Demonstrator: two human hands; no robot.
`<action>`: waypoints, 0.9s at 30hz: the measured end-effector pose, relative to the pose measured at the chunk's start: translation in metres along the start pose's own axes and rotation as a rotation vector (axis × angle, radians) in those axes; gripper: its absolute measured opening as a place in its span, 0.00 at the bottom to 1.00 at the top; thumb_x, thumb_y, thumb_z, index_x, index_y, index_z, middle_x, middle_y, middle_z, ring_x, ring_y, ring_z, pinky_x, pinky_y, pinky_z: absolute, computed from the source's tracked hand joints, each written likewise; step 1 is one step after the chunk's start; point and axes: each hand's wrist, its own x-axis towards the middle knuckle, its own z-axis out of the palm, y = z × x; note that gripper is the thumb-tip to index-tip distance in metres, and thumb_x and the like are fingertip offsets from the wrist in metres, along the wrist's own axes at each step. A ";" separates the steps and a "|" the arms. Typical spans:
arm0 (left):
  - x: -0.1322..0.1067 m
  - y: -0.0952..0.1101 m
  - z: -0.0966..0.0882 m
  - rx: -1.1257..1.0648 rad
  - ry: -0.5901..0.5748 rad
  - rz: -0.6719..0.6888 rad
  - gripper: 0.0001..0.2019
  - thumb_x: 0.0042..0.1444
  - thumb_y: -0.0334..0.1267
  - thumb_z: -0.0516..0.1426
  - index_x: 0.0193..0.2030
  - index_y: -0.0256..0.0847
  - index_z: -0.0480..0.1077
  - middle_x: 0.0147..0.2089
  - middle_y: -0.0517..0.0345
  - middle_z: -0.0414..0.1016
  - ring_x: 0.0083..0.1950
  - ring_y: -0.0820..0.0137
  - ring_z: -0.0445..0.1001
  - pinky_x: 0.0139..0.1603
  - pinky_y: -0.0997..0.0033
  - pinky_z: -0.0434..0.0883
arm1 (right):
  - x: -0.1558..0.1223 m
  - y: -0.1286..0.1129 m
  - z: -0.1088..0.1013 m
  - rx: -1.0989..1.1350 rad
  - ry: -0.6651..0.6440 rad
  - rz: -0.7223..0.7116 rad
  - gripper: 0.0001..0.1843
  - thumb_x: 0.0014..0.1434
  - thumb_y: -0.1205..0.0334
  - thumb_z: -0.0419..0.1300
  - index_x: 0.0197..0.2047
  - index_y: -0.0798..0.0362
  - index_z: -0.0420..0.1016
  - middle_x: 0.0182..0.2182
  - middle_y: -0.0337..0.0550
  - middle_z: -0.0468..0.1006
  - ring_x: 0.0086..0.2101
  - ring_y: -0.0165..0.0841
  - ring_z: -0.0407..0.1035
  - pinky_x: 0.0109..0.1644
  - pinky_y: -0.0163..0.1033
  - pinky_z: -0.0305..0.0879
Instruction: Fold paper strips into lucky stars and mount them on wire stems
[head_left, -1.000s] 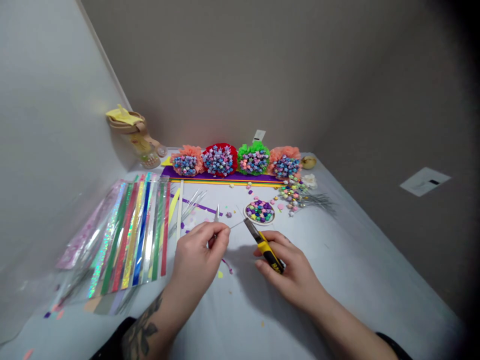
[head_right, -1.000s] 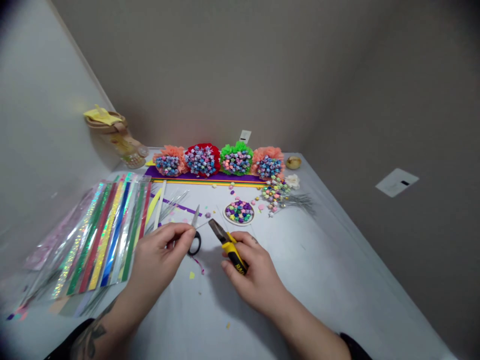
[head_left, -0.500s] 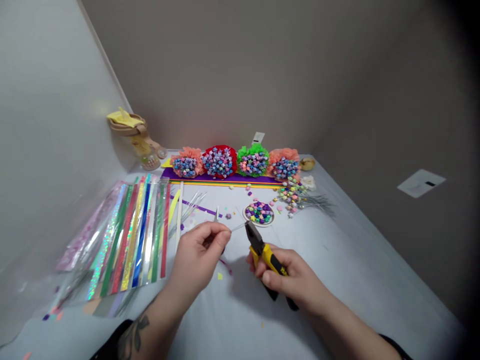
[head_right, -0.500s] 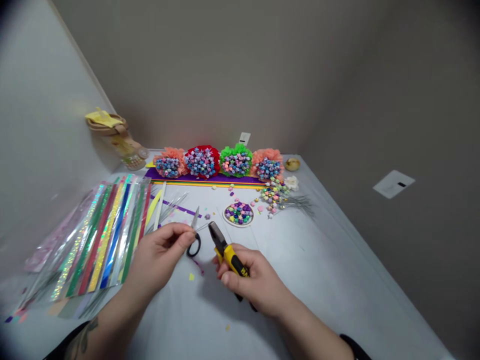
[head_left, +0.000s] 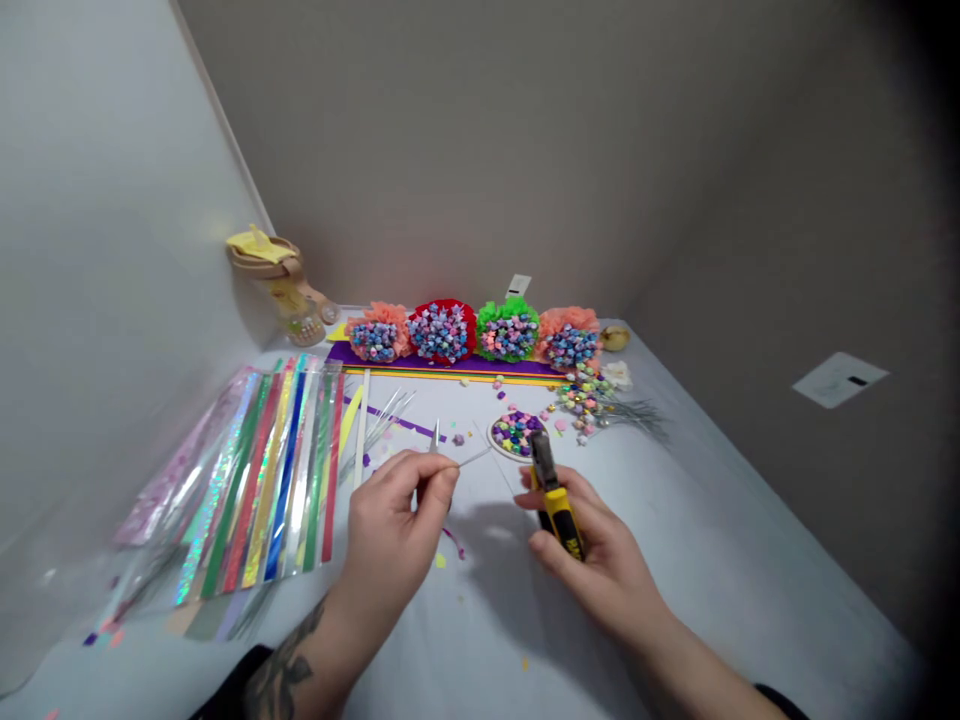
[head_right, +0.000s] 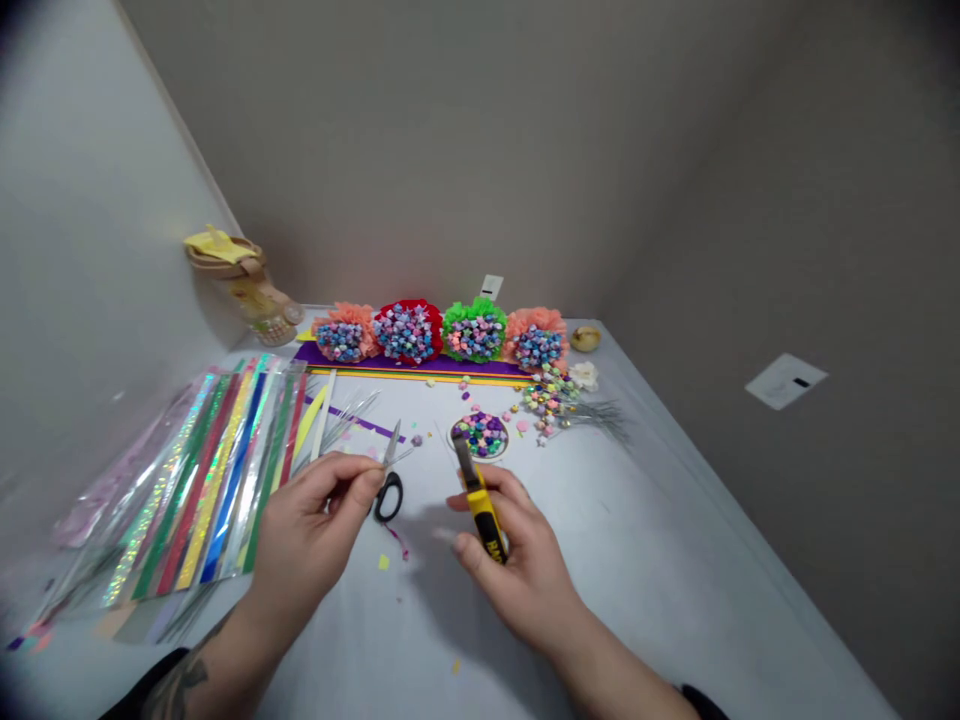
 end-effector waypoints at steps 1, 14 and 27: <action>0.000 0.001 0.000 0.023 0.007 0.027 0.04 0.56 0.30 0.56 0.31 0.40 0.70 0.26 0.64 0.71 0.27 0.77 0.67 0.29 0.78 0.65 | 0.000 0.001 0.000 -0.154 0.065 -0.075 0.11 0.57 0.62 0.59 0.45 0.50 0.73 0.48 0.51 0.67 0.50 0.41 0.65 0.52 0.48 0.63; -0.001 0.005 0.000 0.048 -0.012 0.105 0.05 0.56 0.30 0.55 0.30 0.40 0.70 0.26 0.63 0.72 0.25 0.77 0.67 0.25 0.78 0.65 | 0.000 0.006 0.008 -0.582 0.145 -0.297 0.07 0.55 0.68 0.57 0.39 0.53 0.68 0.49 0.54 0.66 0.49 0.43 0.63 0.49 0.49 0.65; -0.005 0.001 0.001 0.139 0.023 0.189 0.04 0.56 0.29 0.55 0.34 0.39 0.71 0.28 0.61 0.74 0.29 0.75 0.72 0.32 0.76 0.69 | 0.000 0.003 0.010 -0.558 0.117 -0.277 0.11 0.56 0.67 0.57 0.43 0.52 0.70 0.47 0.53 0.67 0.47 0.42 0.65 0.47 0.48 0.67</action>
